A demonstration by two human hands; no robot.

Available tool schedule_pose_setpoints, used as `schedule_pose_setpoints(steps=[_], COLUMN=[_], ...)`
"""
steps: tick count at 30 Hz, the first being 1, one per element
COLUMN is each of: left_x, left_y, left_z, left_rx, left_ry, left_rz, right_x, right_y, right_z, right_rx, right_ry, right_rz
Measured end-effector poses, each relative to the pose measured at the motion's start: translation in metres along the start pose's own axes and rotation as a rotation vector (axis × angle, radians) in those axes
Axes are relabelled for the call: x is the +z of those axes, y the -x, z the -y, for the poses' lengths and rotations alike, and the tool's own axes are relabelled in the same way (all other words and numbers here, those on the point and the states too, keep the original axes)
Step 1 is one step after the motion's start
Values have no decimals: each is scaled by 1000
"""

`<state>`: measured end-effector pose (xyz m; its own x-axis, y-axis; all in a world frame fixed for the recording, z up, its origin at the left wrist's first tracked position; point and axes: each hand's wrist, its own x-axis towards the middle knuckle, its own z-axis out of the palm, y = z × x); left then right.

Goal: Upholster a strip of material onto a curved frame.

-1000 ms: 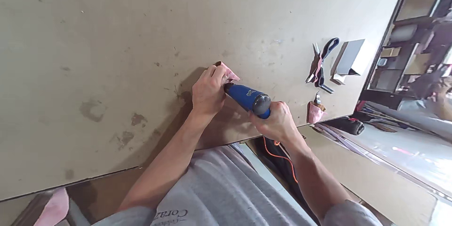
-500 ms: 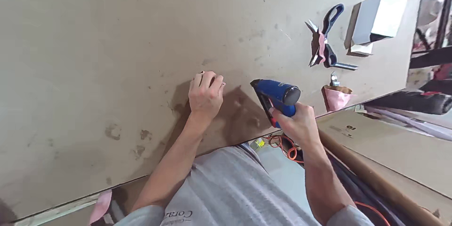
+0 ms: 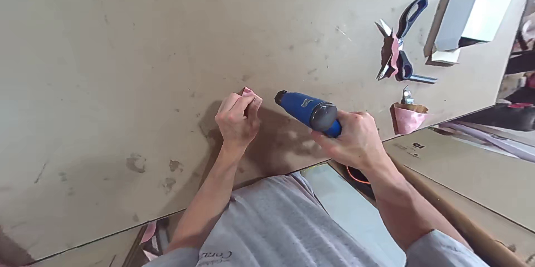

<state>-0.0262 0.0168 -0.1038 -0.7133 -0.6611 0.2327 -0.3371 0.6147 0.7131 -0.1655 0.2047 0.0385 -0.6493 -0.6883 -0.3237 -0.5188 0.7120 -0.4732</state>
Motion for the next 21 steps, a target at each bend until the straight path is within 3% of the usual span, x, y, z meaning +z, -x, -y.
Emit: schedule_pose_setpoints(steps=[8,18,21], left_x=[-3,-3,-2], left_y=[-6,-4,-3], left_z=[4,5,5], left_rx=[-151,-205,-184], left_ry=[248,321,294], left_rz=[74,73,75], right_x=[1,0,0], right_y=[-30,-39,-45], right_z=[26,39,48], right_rx=[-66,-76,-4], right_ry=[109,170,199], right_rz=[148,193,274])
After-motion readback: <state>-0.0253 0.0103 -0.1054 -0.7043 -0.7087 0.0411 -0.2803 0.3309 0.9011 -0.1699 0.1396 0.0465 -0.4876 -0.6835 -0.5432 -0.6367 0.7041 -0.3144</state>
